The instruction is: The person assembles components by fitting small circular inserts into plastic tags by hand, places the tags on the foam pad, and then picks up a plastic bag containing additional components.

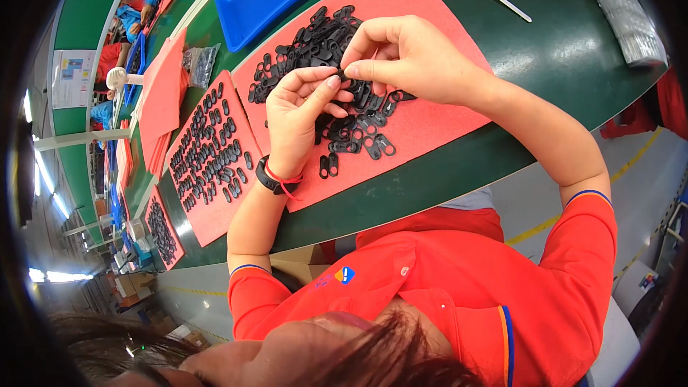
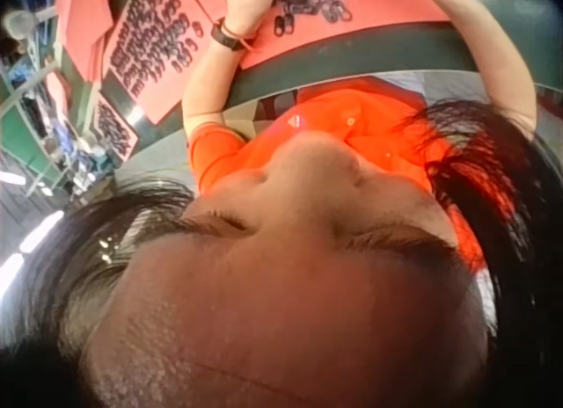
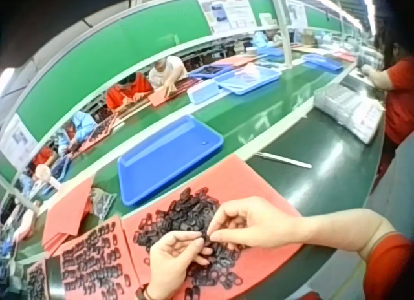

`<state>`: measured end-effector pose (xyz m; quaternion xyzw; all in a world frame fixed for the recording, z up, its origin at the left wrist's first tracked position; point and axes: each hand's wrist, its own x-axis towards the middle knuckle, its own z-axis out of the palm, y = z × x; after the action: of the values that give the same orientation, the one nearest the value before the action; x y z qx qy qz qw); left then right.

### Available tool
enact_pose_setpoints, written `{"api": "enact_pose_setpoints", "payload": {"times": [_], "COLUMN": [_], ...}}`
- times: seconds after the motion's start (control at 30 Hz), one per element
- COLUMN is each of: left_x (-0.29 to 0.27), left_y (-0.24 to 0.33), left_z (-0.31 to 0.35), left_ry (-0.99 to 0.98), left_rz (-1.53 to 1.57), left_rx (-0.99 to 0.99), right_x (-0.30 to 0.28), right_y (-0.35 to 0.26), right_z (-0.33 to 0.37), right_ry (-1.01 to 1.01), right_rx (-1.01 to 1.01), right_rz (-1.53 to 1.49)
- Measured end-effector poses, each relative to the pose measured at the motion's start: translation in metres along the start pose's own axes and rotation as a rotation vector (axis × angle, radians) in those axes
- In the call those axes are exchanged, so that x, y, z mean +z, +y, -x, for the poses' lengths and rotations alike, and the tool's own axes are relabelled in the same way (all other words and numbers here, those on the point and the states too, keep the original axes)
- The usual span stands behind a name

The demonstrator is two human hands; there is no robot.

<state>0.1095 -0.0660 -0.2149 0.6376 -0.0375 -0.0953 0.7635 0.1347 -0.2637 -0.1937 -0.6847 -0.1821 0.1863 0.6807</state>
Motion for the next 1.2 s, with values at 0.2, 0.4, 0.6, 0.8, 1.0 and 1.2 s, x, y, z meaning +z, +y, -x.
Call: {"api": "enact_pose_setpoints", "payload": {"times": [0.2,0.4,0.6,0.8,1.0,1.2], "left_x": [0.001,0.001,0.000,0.003,0.003,0.005], "left_y": [-0.001,-0.002,-0.006,-0.007,-0.008,-0.008], "left_z": [0.002,0.002,0.001,0.002,0.003,0.003], "left_ry": [-0.034,-0.053,-0.074,-0.054,-0.061,-0.043], "left_rz": [-0.021,-0.047,-0.058,-0.044,-0.053,-0.037], "left_rx": [-0.045,-0.069,-0.069,-0.071,-0.057,-0.055], "right_x": [0.006,0.007,0.006,0.007,0.008,0.010], "right_y": [0.004,0.008,0.011,0.012,0.015,0.016], "right_z": [0.001,0.002,0.002,0.002,0.002,0.003], "right_ry": [0.072,0.130,0.125,0.141,0.143,0.151], "right_rx": [-0.108,-0.263,-0.266,-0.271,-0.267,-0.281], "right_rz": [0.133,0.470,0.510,0.546,0.529,0.549]}}
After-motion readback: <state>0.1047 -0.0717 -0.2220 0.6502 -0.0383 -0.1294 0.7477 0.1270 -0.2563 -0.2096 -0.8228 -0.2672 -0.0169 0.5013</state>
